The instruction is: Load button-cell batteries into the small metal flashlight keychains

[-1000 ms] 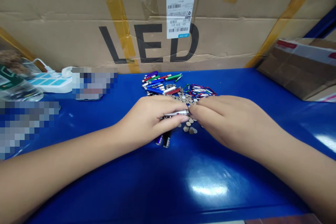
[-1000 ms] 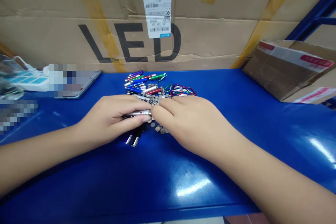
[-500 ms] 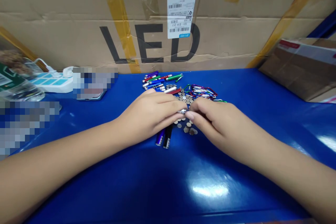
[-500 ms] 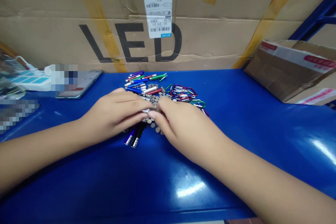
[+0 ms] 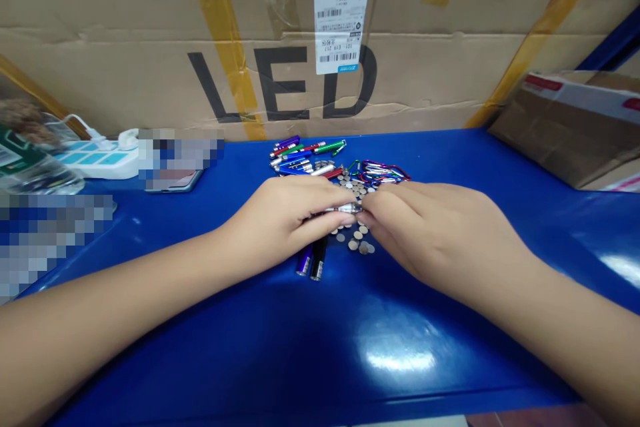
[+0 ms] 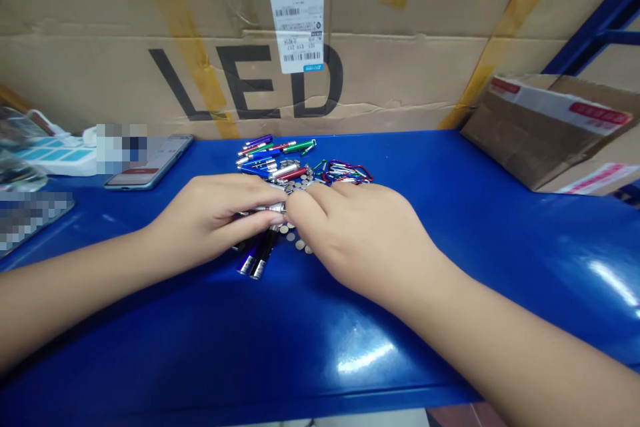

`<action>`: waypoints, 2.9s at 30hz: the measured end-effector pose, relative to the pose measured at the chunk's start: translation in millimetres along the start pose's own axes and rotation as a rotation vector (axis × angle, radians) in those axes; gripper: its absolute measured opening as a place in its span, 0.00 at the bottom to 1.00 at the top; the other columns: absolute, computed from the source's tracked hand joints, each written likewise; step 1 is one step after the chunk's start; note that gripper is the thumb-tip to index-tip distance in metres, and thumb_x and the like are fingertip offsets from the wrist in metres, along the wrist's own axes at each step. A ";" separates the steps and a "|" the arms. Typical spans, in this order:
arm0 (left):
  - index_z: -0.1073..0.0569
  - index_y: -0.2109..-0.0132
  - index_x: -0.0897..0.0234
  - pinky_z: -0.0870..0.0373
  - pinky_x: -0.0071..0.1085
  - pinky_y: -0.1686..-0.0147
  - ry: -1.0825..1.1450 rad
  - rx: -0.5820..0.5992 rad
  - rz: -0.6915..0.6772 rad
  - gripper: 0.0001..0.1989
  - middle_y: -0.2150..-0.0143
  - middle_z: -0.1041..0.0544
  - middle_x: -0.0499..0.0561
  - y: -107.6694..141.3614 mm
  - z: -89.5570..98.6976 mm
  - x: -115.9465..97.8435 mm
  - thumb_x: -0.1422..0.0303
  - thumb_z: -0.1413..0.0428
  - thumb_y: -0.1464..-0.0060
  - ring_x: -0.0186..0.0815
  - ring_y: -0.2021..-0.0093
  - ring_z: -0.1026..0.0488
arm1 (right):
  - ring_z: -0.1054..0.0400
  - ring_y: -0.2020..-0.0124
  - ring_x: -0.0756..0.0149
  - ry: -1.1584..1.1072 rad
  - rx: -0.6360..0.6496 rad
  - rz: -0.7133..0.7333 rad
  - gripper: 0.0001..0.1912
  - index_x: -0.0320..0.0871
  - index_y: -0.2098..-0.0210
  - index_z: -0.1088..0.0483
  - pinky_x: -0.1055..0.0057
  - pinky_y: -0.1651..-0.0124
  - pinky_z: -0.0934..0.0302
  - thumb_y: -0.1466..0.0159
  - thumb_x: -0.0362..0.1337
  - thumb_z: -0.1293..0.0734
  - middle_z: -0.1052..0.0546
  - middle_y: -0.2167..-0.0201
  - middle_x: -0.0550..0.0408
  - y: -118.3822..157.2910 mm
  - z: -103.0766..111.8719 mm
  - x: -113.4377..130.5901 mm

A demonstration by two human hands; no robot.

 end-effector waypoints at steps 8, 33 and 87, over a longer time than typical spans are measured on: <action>0.24 0.55 0.64 0.32 0.21 0.59 0.058 0.012 0.013 0.09 0.60 0.21 0.48 0.0 0.8 2.9 0.69 0.48 0.39 0.29 0.60 0.25 | 0.39 0.80 0.66 -0.069 0.037 -0.118 0.15 0.43 0.74 0.37 0.70 0.76 0.57 0.33 0.37 0.45 0.32 0.81 0.56 -4.0 -1.6 -0.6; 0.23 0.57 0.63 0.32 0.22 0.59 0.090 0.016 0.058 0.09 0.61 0.21 0.49 1.1 -5.5 6.9 0.68 0.47 0.39 0.31 0.60 0.25 | 0.42 0.80 0.65 0.005 0.088 0.079 0.11 0.43 0.71 0.35 0.67 0.74 0.58 0.37 0.27 0.45 0.31 0.79 0.55 -1.2 -5.4 -8.0; 0.26 0.52 0.61 0.35 0.27 0.59 -0.249 -0.018 -0.031 0.14 0.58 0.20 0.50 3.4 0.1 2.3 0.62 0.53 0.35 0.33 0.58 0.25 | 0.42 0.79 0.73 -1.130 0.302 -0.535 0.20 0.43 0.78 0.41 0.74 0.72 0.46 0.31 0.41 0.47 0.36 0.83 0.62 -4.1 -30.9 -16.0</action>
Point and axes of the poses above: each hand's wrist, its own y-axis away from the middle knuckle, its own z-axis out of the back of the hand, x = y × z, the point moved 5 cm from there along -y, towards the middle knuckle
